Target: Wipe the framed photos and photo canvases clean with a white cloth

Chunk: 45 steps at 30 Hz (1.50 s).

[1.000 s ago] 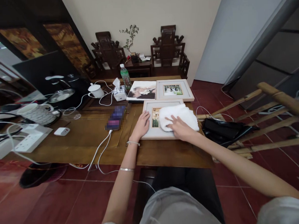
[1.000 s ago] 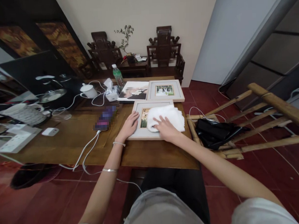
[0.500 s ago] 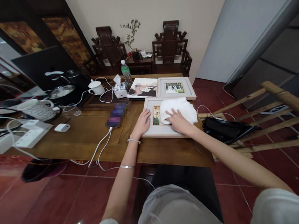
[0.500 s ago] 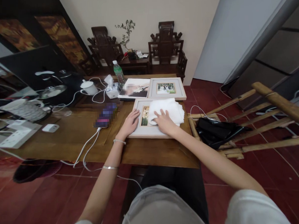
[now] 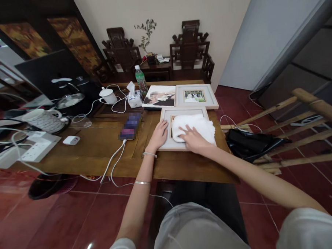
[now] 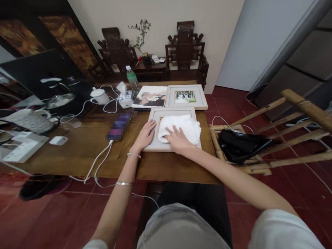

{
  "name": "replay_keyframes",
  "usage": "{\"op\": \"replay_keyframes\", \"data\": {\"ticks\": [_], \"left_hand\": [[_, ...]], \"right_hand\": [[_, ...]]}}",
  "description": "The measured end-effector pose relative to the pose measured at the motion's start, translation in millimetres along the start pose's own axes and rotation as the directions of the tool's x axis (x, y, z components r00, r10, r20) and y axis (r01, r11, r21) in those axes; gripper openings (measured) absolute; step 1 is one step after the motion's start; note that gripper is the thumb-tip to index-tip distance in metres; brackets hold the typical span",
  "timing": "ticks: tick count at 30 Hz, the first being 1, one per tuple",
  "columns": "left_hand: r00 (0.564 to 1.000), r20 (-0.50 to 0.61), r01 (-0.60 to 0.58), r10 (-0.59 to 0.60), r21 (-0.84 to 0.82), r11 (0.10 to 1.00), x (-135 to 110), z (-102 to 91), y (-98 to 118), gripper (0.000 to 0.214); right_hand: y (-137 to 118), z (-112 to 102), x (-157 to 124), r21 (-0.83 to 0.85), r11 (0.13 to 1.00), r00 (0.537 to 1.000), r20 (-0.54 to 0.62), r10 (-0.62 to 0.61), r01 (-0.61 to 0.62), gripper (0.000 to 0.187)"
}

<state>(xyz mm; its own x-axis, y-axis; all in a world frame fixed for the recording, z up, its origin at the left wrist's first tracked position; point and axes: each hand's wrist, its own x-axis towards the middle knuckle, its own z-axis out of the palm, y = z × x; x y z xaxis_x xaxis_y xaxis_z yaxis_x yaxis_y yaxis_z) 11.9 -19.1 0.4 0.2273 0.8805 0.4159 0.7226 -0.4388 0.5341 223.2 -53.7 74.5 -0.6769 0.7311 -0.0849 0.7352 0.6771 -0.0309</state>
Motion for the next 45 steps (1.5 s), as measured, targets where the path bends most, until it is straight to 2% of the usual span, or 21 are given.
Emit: {"op": "replay_keyframes", "data": {"ticks": [6,10,13,16,21,23,25,27,29,31,35,40,43,45], "left_hand": [[1.0,0.016,0.002,-0.002,0.0,1.0,0,-1.9,1,0.042],[1.0,0.008,-0.003,0.003,-0.002,1.0,0,-1.1,-2,0.042],[1.0,0.001,-0.015,0.015,-0.003,1.0,-1,0.7,-4,0.042],[1.0,-0.006,-0.012,0.012,-0.005,1.0,-1,1.6,-3,0.042],[1.0,0.006,0.024,-0.024,-0.032,0.999,1,-1.6,4,0.041],[0.999,0.006,0.051,-0.05,-0.067,0.996,1,-4.3,8,0.04],[0.994,-0.005,0.107,-0.108,-0.138,0.985,1,-7.3,13,0.042],[0.981,-0.021,0.182,-0.192,-0.244,0.953,1,-9.8,17,0.046],[0.973,-0.036,0.206,-0.229,-0.31,0.928,1,-11.1,20,0.048],[0.976,-0.061,0.181,-0.209,-0.308,0.934,1,-10.8,21,0.048],[0.986,-0.085,0.118,-0.14,-0.227,0.967,0,-7.8,17,0.047],[0.995,-0.059,0.069,-0.077,-0.127,0.989,-1,-6.0,10,0.045],[0.999,-0.032,0.035,-0.039,-0.108,0.994,-1,-7.9,11,0.04],[0.999,-0.033,0.007,-0.011,-0.119,0.993,-1,-9.9,13,0.039]], "right_hand": [[53,8,63,-0.102,0.988,0.972,-0.216,0.09,-0.114,0.049],[55,7,78,-0.137,0.98,0.978,-0.169,0.121,-0.145,0.045],[37,3,64,-0.146,0.985,0.993,-0.086,0.083,-0.095,0.048],[15,-8,34,-0.12,0.992,1.0,0.01,0.026,-0.025,0.052],[-19,-32,-12,-0.016,0.99,0.97,0.203,-0.132,0.138,0.05],[-30,-34,-21,-0.007,0.981,0.965,0.183,-0.19,0.195,0.047],[-38,-31,-22,-0.027,0.978,0.973,0.107,-0.202,0.206,0.045],[-42,-23,-14,-0.046,0.981,0.981,0.057,-0.185,0.188,0.046],[-41,-14,0,-0.059,0.985,0.986,0.053,-0.156,0.159,0.046],[-35,-4,17,-0.075,0.989,0.992,0.035,-0.123,0.125,0.045],[-10,7,49,-0.108,0.992,0.993,-0.092,-0.074,0.063,0.042],[24,-5,86,-0.033,0.999,0.987,-0.163,-0.006,0.001,0.049],[27,-18,104,-0.002,0.998,0.961,-0.269,0.063,-0.066,0.048],[20,-23,113,-0.028,0.998,0.955,-0.294,0.04,-0.05,0.045]]}}
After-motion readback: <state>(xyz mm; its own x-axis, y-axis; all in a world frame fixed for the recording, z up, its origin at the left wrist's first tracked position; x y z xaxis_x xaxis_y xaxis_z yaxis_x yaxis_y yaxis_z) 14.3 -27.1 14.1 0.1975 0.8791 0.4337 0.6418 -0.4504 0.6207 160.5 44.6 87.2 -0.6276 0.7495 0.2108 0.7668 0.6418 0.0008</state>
